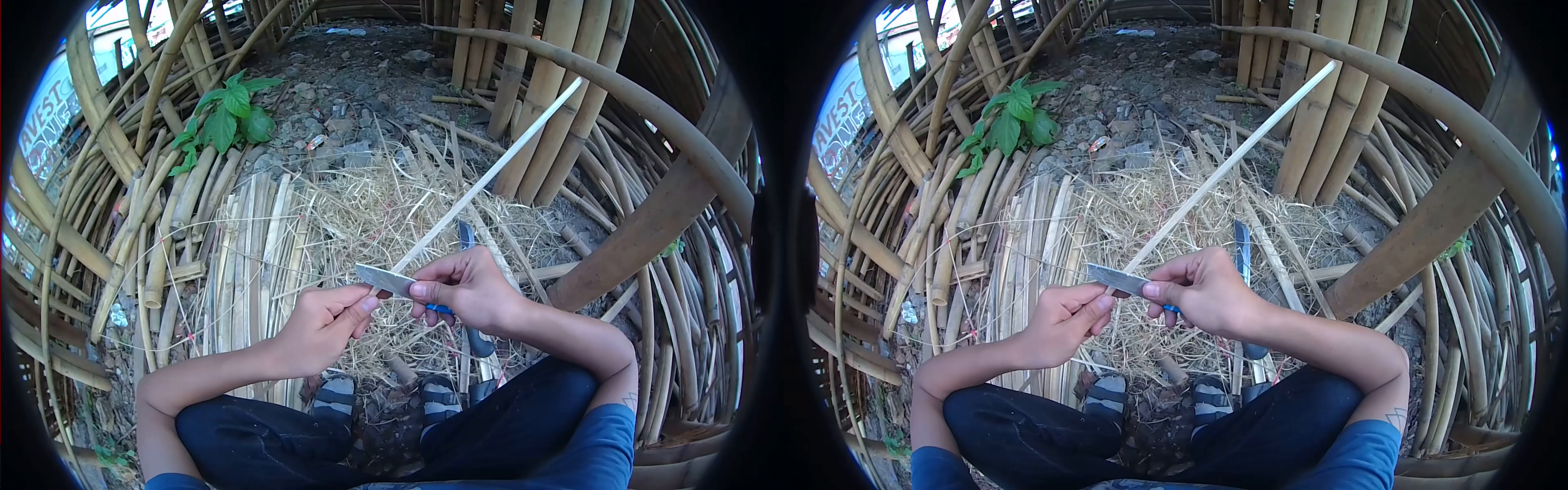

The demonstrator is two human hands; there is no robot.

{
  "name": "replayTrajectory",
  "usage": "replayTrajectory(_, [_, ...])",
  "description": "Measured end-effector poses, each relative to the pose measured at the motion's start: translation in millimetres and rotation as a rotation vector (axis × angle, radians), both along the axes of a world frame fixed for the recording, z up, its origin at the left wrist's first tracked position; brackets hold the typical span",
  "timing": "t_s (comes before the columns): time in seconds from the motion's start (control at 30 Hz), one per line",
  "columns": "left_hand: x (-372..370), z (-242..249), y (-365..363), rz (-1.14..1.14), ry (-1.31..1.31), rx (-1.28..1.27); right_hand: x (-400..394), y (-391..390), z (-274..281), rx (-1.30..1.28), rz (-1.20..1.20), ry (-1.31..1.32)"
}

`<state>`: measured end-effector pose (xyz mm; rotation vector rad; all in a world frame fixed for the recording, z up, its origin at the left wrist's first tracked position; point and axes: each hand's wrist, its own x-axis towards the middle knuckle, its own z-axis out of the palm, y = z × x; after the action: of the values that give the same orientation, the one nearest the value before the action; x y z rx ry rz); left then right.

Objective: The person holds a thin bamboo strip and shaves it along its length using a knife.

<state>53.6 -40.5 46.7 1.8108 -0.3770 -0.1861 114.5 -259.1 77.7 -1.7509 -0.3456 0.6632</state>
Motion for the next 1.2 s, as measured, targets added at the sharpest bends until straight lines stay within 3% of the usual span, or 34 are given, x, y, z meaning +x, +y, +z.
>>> replayTrajectory(0.57, [-1,-5,8,0.059,0.017,-0.017,15,-14,4,0.014,-0.150,-0.075])
replayTrajectory(0.87, [-3,-17,10,0.048,-0.021,0.014,31,-34,0,0.057,-0.238,0.009])
replayTrajectory(1.0, [-7,-23,15,0.010,-0.045,0.022,45,-55,2,0.186,-0.405,0.016])
replayTrajectory(1.2, [-8,-20,4,0.031,-0.040,0.088,25,-40,-2,0.081,-0.213,0.109])
